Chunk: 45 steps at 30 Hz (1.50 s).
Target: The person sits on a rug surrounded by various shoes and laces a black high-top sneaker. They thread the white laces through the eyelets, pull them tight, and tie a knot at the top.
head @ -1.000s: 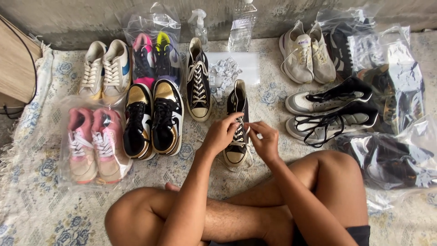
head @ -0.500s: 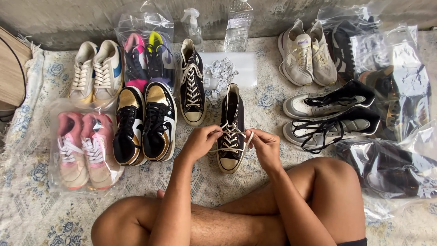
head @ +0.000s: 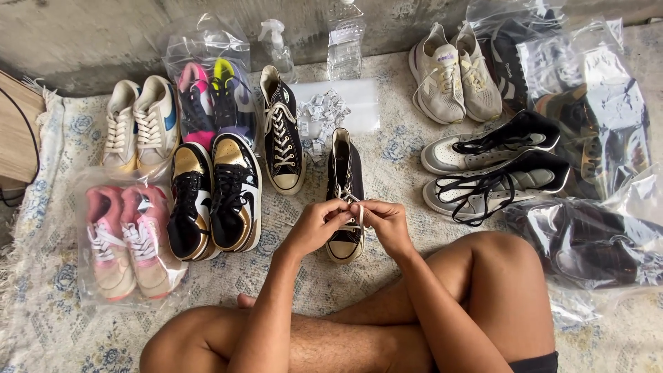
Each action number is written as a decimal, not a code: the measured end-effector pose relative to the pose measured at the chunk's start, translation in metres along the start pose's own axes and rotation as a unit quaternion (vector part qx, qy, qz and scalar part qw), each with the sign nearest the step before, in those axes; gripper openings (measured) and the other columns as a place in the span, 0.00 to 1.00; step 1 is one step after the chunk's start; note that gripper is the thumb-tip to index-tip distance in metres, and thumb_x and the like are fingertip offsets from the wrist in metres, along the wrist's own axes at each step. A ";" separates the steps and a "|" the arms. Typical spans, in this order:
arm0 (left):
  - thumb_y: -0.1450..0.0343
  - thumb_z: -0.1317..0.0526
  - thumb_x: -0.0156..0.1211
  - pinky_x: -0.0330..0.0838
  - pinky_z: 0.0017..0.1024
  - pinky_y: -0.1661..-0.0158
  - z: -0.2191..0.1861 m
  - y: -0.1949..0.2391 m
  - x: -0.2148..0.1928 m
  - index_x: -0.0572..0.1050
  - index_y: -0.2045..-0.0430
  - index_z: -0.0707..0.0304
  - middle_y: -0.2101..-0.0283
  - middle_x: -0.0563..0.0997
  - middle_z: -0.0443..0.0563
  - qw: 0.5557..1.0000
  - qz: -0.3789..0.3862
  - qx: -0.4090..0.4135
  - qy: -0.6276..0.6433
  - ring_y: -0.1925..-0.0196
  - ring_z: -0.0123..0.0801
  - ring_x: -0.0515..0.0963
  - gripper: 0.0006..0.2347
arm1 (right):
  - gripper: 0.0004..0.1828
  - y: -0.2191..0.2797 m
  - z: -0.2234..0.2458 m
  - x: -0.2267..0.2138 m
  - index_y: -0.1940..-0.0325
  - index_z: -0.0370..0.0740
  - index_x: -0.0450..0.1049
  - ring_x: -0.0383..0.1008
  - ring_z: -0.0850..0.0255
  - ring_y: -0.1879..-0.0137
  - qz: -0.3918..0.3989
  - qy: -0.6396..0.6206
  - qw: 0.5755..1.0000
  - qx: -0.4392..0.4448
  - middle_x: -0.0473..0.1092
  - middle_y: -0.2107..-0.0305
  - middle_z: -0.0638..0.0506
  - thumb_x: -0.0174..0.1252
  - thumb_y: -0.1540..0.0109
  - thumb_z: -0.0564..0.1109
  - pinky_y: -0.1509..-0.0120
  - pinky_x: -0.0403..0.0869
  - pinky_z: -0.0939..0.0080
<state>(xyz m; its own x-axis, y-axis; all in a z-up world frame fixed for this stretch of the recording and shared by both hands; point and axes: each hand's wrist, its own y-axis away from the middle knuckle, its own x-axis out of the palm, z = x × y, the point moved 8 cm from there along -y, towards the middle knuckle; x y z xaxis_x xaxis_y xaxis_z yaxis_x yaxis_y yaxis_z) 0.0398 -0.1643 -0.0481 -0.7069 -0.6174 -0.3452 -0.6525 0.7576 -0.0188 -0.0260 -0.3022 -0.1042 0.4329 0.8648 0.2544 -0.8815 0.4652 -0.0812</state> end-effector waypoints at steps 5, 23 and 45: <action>0.28 0.66 0.61 0.67 0.31 0.72 0.037 0.004 -0.013 0.83 0.65 0.64 0.83 0.76 0.53 0.997 -0.006 -0.044 -0.055 0.77 0.32 0.71 0.05 | 0.04 -0.002 -0.012 -0.006 0.62 0.32 0.84 0.66 0.66 0.76 -0.009 -0.031 0.999 0.010 0.72 0.83 0.45 0.67 0.40 0.35 0.70 0.67 0.68; 0.32 0.51 0.58 0.73 0.41 0.51 0.169 0.028 -0.056 0.84 0.69 0.32 0.66 0.86 0.43 0.890 -0.048 -0.284 -0.354 0.54 0.45 0.84 0.06 | 0.06 -0.013 -0.049 -0.035 0.58 0.27 0.81 0.71 0.61 0.74 -0.068 -0.179 0.981 0.024 0.71 0.83 0.40 0.63 0.38 0.33 0.66 0.75 0.64; 0.27 0.63 0.59 0.72 0.34 0.69 -0.011 0.008 0.024 0.82 0.68 0.58 0.84 0.79 0.50 0.979 -0.113 0.132 -0.103 0.77 0.41 0.79 0.04 | 0.06 -0.011 -0.068 -0.024 0.61 0.31 0.82 0.62 0.66 0.82 -0.013 -0.192 0.976 0.097 0.71 0.85 0.39 0.63 0.38 0.37 0.78 0.59 0.70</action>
<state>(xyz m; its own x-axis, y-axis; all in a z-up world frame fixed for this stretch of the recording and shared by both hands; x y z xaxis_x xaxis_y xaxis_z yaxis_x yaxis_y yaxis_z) 0.0146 -0.1758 -0.0459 -0.4650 -0.7403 -0.4855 -0.6728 0.6519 -0.3498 -0.0140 -0.3154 -0.1756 0.3863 0.7008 0.5996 -0.9063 0.4091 0.1057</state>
